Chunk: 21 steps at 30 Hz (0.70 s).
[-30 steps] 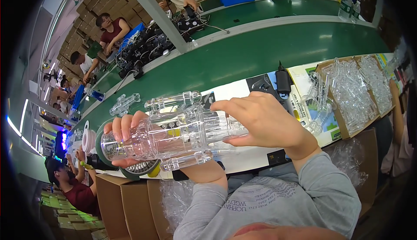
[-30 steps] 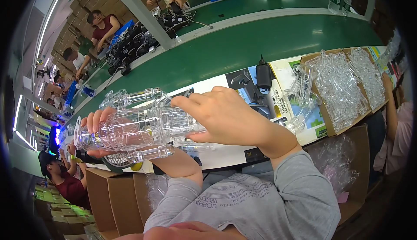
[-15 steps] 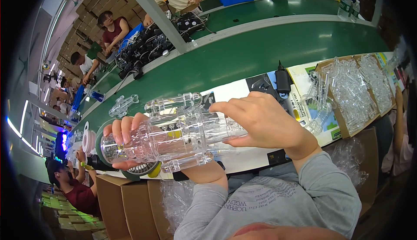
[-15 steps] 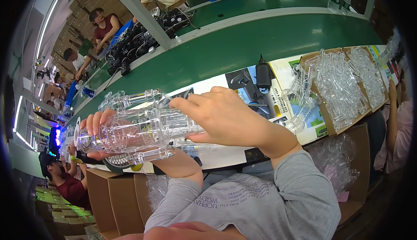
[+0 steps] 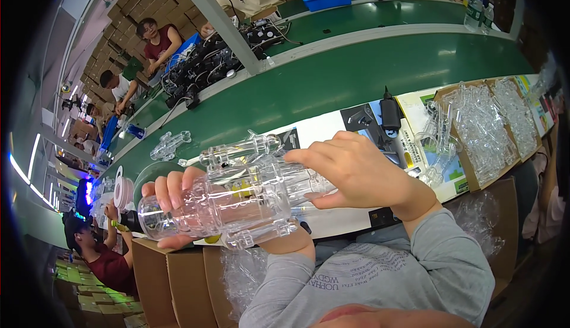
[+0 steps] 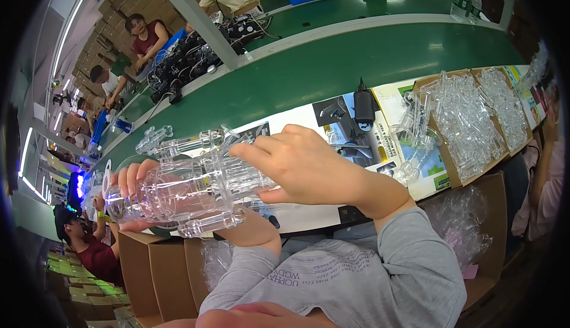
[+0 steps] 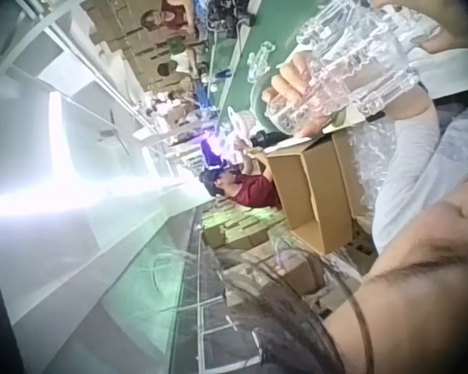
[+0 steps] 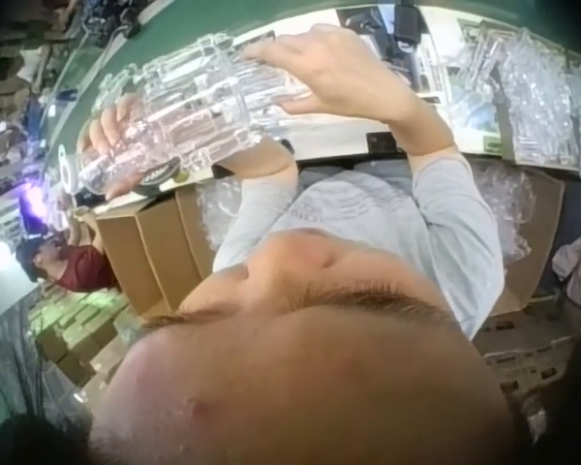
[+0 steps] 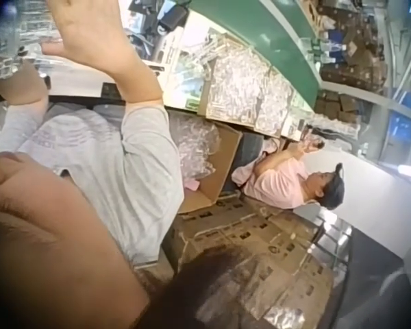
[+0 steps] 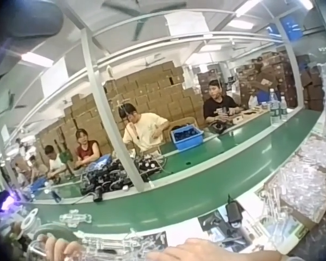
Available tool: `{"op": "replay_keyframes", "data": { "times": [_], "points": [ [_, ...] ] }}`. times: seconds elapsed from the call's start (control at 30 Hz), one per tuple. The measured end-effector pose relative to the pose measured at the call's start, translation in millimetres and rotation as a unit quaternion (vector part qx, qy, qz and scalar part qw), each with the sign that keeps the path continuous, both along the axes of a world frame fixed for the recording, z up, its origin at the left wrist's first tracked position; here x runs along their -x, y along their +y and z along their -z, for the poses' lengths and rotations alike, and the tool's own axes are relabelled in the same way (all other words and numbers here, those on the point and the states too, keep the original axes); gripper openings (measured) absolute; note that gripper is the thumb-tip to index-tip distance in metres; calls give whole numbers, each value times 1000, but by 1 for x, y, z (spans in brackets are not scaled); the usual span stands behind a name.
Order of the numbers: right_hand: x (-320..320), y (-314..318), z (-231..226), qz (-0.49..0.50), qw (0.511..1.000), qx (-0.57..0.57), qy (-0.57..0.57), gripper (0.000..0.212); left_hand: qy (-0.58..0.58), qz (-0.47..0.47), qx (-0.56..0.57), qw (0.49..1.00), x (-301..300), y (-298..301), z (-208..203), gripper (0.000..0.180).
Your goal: Assembling plastic components by applying liquid adhesive from a bottle to a clear plastic cup and joining it to a larger plastic housing.
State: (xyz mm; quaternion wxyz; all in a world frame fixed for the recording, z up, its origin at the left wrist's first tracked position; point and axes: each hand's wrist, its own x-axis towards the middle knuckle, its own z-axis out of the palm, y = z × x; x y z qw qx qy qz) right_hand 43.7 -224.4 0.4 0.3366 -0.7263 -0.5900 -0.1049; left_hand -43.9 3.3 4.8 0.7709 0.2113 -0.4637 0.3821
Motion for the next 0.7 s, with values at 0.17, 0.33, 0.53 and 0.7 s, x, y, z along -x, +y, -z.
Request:
{"op": "replay_keyframes", "data": {
  "times": [0.17,0.33,0.53,0.7],
  "points": [
    [4,12,4,0,999,-25,-35,57,4,-136,22,991,24,-14,-1,72],
    [14,21,10,-60,996,-49,-35,50,-2,-263,120,957,71,-28,-7,75],
    [28,30,22,-104,994,-38,-12,49,32,-280,1,960,78,-39,-7,75],
    [23,38,25,-53,996,-74,-16,49,32,-285,4,958,61,-42,-9,72]
  ]
}}
